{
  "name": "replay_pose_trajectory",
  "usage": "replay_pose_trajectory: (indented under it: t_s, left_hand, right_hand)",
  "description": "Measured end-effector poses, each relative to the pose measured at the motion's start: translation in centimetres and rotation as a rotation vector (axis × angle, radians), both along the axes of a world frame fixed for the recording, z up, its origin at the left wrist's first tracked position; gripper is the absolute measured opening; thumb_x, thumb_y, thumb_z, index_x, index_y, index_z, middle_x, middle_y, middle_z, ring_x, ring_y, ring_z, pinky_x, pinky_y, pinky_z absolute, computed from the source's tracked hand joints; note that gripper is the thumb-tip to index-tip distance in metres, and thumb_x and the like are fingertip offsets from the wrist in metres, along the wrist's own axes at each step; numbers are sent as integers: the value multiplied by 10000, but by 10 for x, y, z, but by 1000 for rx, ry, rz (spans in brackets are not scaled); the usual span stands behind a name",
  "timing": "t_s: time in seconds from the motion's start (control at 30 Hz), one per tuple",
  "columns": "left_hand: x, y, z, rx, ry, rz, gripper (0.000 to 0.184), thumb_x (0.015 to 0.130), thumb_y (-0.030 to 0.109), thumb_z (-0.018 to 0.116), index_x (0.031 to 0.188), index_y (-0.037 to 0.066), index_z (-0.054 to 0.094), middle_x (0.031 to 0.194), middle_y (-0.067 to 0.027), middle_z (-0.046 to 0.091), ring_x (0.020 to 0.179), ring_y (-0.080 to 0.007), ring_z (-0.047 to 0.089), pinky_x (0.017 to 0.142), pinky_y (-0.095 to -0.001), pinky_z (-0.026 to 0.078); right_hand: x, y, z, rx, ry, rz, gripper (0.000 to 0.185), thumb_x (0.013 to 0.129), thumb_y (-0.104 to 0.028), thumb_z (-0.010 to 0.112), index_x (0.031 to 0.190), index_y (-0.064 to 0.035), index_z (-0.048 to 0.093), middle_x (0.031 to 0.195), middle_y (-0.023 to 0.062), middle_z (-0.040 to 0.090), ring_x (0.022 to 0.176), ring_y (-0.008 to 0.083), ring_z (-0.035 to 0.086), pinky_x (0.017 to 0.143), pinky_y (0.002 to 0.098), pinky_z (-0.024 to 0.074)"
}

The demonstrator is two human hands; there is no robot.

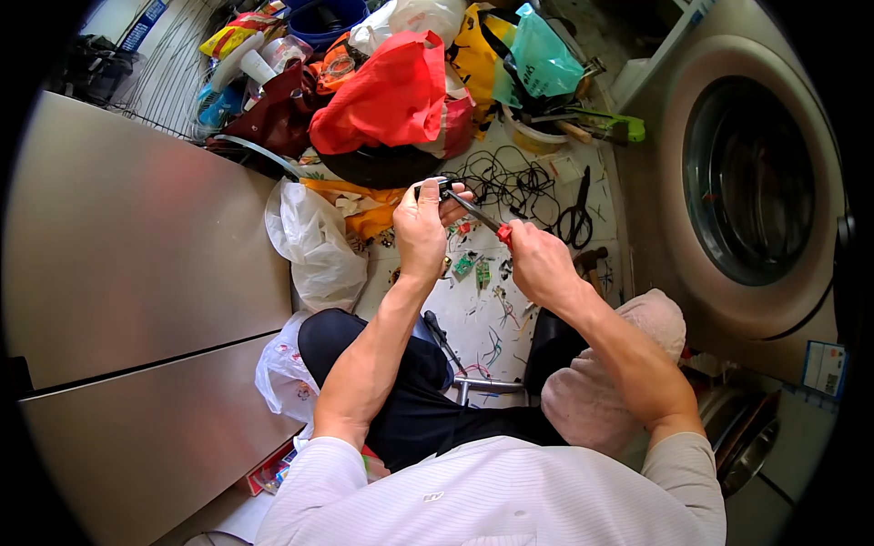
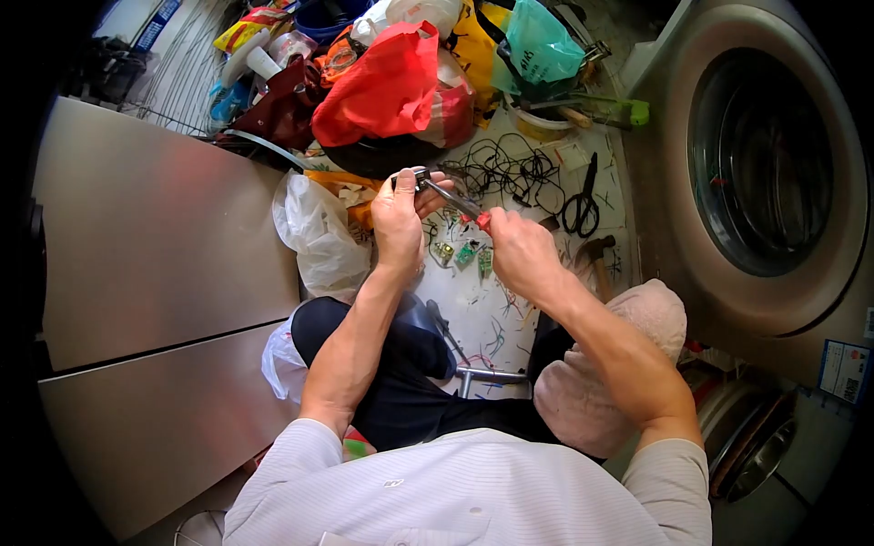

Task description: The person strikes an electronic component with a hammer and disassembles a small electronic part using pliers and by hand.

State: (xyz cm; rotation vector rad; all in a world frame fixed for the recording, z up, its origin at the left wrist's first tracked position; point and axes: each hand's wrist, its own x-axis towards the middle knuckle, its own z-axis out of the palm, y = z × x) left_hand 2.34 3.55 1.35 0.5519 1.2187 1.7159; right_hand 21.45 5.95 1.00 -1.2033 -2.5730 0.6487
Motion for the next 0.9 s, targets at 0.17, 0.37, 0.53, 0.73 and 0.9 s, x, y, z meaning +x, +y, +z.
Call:
replay_pose_trajectory:
  t_s: [0.17, 0.37, 0.53, 0.73, 0.9]
  left_hand:
    - [-5, 2, 4, -52, -79, -29, 314, 1095, 261, 478, 1071, -41, 561, 984, -187, 716, 867, -257, 748, 755, -363, 639]
    - [-15, 8, -10, -401, -563, 32, 349, 1078, 279, 495, 1031, -56, 579, 974, -220, 722, 785, -327, 743, 734, -409, 643]
    - [-19, 6, -10, -399, -608, -142, 368, 1070, 293, 518, 1074, -62, 613, 1009, -236, 722, 824, -349, 734, 801, -499, 614]
    - [-21, -3, 1, -142, -633, -94, 368, 1094, 296, 447, 1102, -46, 584, 1077, -267, 708, 957, -350, 732, 887, -477, 598]
    - [-24, -4, 3, -133, -635, -79, 307, 1084, 261, 486, 1103, -22, 604, 1128, -251, 702, 1069, -362, 700, 982, -502, 559]
  right_hand:
    - [2, 6, -3, 39, 45, 22, 98, 872, -9, 538, 966, 16, 525, 868, 224, 635, 800, 410, 655, 708, 498, 528]
    - [5, 7, -4, 302, 94, 113, 62, 855, -38, 588, 891, -35, 538, 781, 133, 576, 712, 315, 615, 647, 427, 502]
    - [-10, -5, 5, 374, 194, 208, 133, 787, -17, 631, 876, -59, 542, 761, 97, 551, 710, 281, 603, 637, 392, 485]
    - [1, 0, -2, 1, 302, 41, 93, 892, -33, 618, 951, -16, 548, 845, 187, 609, 762, 402, 620, 664, 475, 500]
    - [1, 2, 3, -443, 171, -62, 127, 970, -120, 602, 968, 4, 576, 750, 129, 611, 678, 253, 593, 637, 369, 489]
